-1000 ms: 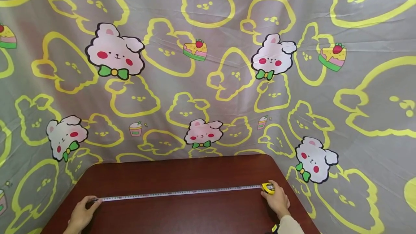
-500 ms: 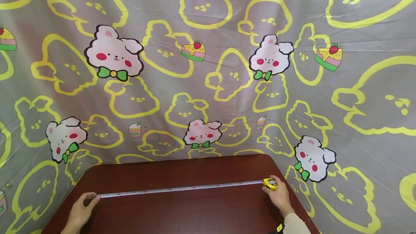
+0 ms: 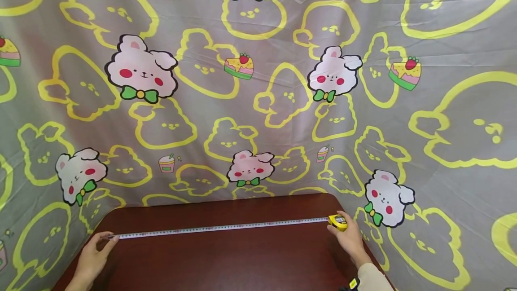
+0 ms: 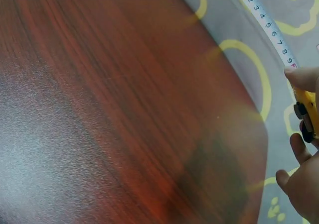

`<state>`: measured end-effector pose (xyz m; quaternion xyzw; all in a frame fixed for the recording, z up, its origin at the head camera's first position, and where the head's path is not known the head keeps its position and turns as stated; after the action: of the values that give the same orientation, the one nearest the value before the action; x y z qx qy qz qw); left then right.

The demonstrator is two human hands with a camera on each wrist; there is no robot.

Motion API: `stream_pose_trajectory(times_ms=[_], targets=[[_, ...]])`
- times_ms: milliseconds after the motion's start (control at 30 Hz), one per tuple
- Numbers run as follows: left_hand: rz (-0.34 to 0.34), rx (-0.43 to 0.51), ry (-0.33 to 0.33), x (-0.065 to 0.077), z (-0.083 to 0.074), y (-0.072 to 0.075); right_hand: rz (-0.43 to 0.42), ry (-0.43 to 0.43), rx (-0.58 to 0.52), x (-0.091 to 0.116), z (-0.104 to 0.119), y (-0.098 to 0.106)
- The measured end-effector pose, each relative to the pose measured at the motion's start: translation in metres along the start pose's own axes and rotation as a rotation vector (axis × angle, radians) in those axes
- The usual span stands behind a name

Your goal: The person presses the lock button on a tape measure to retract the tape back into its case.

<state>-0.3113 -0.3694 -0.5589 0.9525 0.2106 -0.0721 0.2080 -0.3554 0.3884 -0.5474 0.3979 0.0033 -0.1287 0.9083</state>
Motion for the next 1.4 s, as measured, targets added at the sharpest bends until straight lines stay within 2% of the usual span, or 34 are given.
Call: stream_pose_trajectory(times_ms=[167, 500, 767, 1033, 1300, 1400], targets=[[0.017, 0.034, 0.029, -0.001, -0.011, 0.005, -0.006, 0.005, 0.015, -0.003, 0.006, 0.008], [-0.01, 0.038, -0.012, -0.001, -0.028, 0.015, -0.021, 0.063, 0.0, -0.001, 0.023, 0.024], [-0.065, 0.035, -0.106, -0.003, -0.037, 0.023, -0.064, 0.126, 0.02, 0.0, 0.034, 0.036], [-0.085, 0.044, -0.1, -0.005, -0.046, 0.032, -0.045, 0.137, 0.017, 0.001, 0.047, 0.045], [-0.068, 0.1, -0.175, -0.007, -0.056, 0.037, -0.085, 0.162, 0.024, 0.0, 0.054, 0.051], [-0.059, 0.092, -0.197, -0.009, -0.059, 0.039, -0.106, 0.173, 0.012, 0.0, 0.057, 0.052]])
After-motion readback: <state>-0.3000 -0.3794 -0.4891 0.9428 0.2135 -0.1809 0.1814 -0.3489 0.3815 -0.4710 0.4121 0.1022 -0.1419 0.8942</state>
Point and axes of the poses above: each hand's wrist, its own x-axis away from the middle knuckle, its own y-axis out of the back of the hand, z = x × y, the point moved 2 cm from there along -x, towards the middle knuckle, and after that the axes turned 12 degrees about x, right-handed, at the moved point
